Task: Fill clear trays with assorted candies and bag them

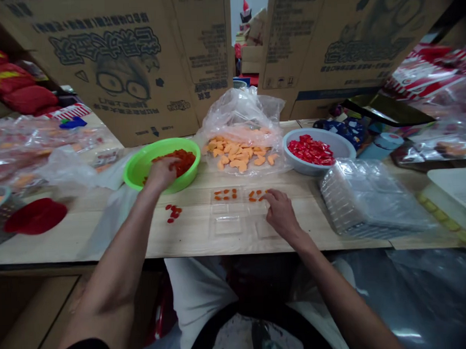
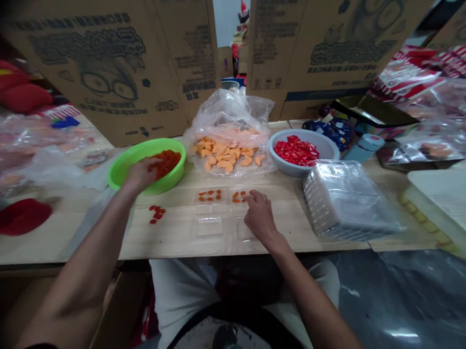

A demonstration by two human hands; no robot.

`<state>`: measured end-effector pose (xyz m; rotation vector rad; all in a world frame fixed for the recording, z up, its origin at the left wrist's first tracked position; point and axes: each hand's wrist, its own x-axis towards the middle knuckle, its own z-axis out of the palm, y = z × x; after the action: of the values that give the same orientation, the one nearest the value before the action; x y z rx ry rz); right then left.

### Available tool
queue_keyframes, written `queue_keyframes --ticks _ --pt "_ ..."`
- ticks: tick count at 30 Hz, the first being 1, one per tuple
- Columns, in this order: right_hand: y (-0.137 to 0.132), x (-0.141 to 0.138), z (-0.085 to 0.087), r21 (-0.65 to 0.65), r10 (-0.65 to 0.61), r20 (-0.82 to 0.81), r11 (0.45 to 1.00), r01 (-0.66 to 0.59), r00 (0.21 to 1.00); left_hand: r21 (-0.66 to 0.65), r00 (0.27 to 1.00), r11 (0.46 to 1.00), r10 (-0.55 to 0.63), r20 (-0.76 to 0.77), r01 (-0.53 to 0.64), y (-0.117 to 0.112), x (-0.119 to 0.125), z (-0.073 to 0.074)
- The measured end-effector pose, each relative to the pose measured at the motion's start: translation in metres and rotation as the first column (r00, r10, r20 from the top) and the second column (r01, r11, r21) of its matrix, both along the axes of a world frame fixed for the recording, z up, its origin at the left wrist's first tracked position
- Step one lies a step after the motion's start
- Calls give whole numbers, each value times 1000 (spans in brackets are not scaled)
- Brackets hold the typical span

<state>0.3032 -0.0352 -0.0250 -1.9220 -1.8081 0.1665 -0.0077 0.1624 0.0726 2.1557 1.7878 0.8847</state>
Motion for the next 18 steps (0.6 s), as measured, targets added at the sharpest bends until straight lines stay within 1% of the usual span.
queue_keyframes --ticks 2,3,5,6,7,8,9,10,11,12,13,14,15,16,17,18 --pt "13 2 0 -8 119 66 993 -119 991 -8 988 991 -131 -84 131 -25 23 -10" --pt "17 2 -1 -14 187 107 982 -187 976 -54 968 974 -223 -113 218 -42 37 -17" --pt "22 -1 -6 -29 285 196 958 -285 938 -204 913 918 -375 -161 342 -78 65 -36" --pt "23 -3 -10 -39 314 238 949 -314 919 -249 885 898 -415 -212 362 -93 76 -46" --pt "24 -4 -14 -48 324 275 945 -324 905 -248 869 898 -422 -259 362 -105 82 -55" --pt "24 -4 -18 -54 332 306 942 -332 892 -227 861 902 -421 -284 366 -115 83 -64" --pt "24 -3 -22 -49 335 327 940 -338 884 -198 871 918 -390 -297 344 -123 78 -72" --pt "23 -1 -25 -30 328 337 940 -339 882 -166 897 945 -320 -305 281 -129 67 -77" --pt "22 3 -28 -4 316 339 942 -334 886 -149 930 974 -207 -304 168 -134 51 -81" --pt "20 8 -30 23 298 334 946 -324 894 -146 953 989 -59 -299 16 -137 30 -83" --pt "18 13 -32 50 280 324 949 -312 904 -150 950 977 100 -295 -150 -140 6 -83" --pt "16 19 -34 73 267 311 950 -303 912 -147 918 937 266 -293 -318 -140 -20 -82" --pt "13 25 -36 96 255 297 951 -294 920 -131 858 869 427 -287 -477 -138 -46 -79" --pt "11 30 -38 116 247 279 951 -288 928 -113 777 783 566 -276 -611 -134 -72 -76" --pt "10 36 -41 133 241 259 950 -282 935 -105 690 691 674 -263 -715 -129 -97 -73" --pt "9 41 -44 144 242 238 949 -281 941 -123 609 600 751 -255 -791 -123 -119 -69"
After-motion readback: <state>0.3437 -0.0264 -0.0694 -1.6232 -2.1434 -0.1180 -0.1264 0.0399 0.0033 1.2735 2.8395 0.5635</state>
